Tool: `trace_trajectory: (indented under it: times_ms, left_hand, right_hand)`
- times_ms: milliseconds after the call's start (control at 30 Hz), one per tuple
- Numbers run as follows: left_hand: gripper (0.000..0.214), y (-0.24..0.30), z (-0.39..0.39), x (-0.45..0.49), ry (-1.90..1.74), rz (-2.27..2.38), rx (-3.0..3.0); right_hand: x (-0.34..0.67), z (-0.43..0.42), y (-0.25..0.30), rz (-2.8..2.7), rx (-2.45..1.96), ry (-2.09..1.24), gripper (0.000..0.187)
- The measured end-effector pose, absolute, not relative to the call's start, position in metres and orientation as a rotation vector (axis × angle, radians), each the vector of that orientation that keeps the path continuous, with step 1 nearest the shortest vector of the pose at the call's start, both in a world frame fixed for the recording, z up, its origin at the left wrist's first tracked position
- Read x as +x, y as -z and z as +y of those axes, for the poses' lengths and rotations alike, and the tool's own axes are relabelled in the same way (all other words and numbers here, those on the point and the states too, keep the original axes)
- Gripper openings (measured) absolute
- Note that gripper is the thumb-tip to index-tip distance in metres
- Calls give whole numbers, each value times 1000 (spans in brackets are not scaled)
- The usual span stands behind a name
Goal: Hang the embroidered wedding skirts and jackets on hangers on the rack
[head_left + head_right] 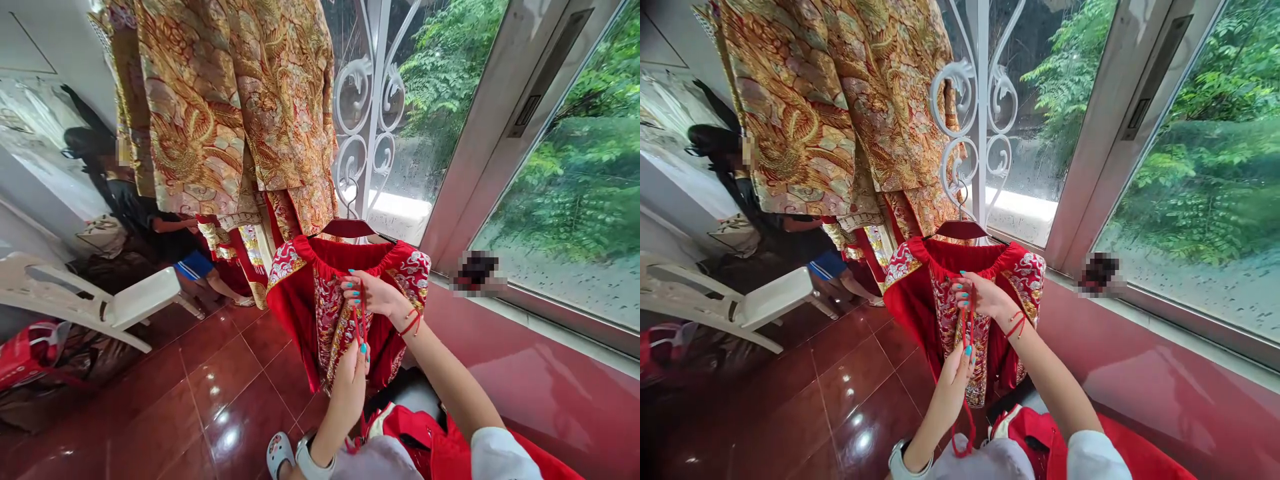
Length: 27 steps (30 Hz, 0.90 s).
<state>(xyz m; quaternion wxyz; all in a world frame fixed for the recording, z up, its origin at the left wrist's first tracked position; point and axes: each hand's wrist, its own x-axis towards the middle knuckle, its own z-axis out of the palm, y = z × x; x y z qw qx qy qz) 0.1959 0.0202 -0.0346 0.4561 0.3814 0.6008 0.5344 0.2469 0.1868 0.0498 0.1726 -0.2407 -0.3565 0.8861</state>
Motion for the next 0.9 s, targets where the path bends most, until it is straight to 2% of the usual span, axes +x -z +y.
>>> trace_trajectory:
  times_ms: [133,233,400,500,633,700,767,900]
  left_hand:
    - [67,58,35,203,-1368,1420,849]
    - [57,48,29,205,-1426,1400,856]
    - [50,32,16,205,-1455,1415,901]
    - [52,40,19,205,-1444,1409,853]
    - [52,42,30,187,-1333,1363,943]
    - [39,26,37,165,-1295,1431,1157]
    - [24,-3,52,135,-1411,1613,1394]
    - [26,-75,109,68,-1813,1955,1717]
  right_hand:
    - [246,202,-39,-1122,-656,-2532,20]
    - [243,222,-57,-1075,-710,-2570,25]
    - [234,243,-84,-975,-722,-2521,19]
    - [229,240,-72,-1029,-684,-2525,21]
    - [230,241,-52,-1349,-764,-2365,27]
    - [233,246,-49,-1452,-773,-2316,27]
    - [236,250,-48,-1487,-769,-2301,25]
    - [237,253,-47,-1545,-758,-2254,21]
